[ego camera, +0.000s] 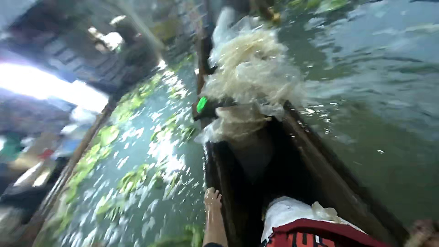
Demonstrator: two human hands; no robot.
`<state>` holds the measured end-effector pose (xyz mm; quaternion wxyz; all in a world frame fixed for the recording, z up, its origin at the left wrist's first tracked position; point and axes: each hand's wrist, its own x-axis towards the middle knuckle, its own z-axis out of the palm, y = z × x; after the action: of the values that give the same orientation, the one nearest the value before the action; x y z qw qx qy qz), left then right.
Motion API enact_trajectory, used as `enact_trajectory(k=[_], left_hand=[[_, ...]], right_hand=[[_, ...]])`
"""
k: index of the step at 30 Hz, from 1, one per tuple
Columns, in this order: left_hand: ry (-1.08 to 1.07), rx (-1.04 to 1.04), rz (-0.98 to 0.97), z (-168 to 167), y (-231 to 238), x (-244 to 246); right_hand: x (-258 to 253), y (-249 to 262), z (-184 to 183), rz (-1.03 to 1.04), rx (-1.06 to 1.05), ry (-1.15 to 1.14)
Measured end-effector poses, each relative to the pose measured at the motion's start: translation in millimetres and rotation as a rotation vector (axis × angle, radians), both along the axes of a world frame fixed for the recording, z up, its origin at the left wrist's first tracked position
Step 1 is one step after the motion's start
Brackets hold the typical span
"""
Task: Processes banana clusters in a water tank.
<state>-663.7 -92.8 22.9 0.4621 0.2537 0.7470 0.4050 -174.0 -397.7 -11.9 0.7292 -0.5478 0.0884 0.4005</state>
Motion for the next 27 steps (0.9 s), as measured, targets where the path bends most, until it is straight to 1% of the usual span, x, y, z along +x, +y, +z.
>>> enact_trajectory(k=[1, 2, 3, 5, 7, 10, 13, 15, 18, 20, 24, 27], left_hand=[[-0.078, 0.013, -0.105, 4, 21, 36], [-0.119, 0.020, -0.222, 7, 37, 76], [-0.135, 0.017, -0.373, 11, 48, 116], [-0.108, 0.021, -0.753, 21, 58, 190], [-0.055, 0.039, -1.091, 26, 62, 257], [-0.013, -0.020, -1.489, 19, 63, 344], [0.044, -0.102, -1.799, 5, 60, 418], [0.137, -0.158, -1.983, -1, 57, 468], [0.250, -0.226, -2.186, -12, 51, 548], [0.288, -0.249, -2.288, -28, 46, 609], [0.294, -0.195, -2.323, -48, 16, 743], [0.264, -0.082, -2.363, -71, -21, 837]], right_hand=[[7, 13, 4, -0.134, -0.133, 0.055], [17, 21, 5, -0.212, -0.214, 0.106], [23, 25, 9, -0.284, -0.230, 0.143], [29, 26, 22, -0.378, -0.202, 0.185], [31, 19, 24, -0.422, -0.213, 0.231], [27, -6, 7, -0.472, -0.241, 0.320], [15, -31, -12, -0.550, -0.304, 0.362], [11, -39, -11, -0.563, -0.363, 0.383], [8, -36, -8, -0.626, -0.432, 0.424], [8, -31, -10, -0.628, -0.469, 0.435], [7, -27, -16, -0.670, -0.511, 0.400], [10, -30, -14, -0.577, -0.598, 0.400]])
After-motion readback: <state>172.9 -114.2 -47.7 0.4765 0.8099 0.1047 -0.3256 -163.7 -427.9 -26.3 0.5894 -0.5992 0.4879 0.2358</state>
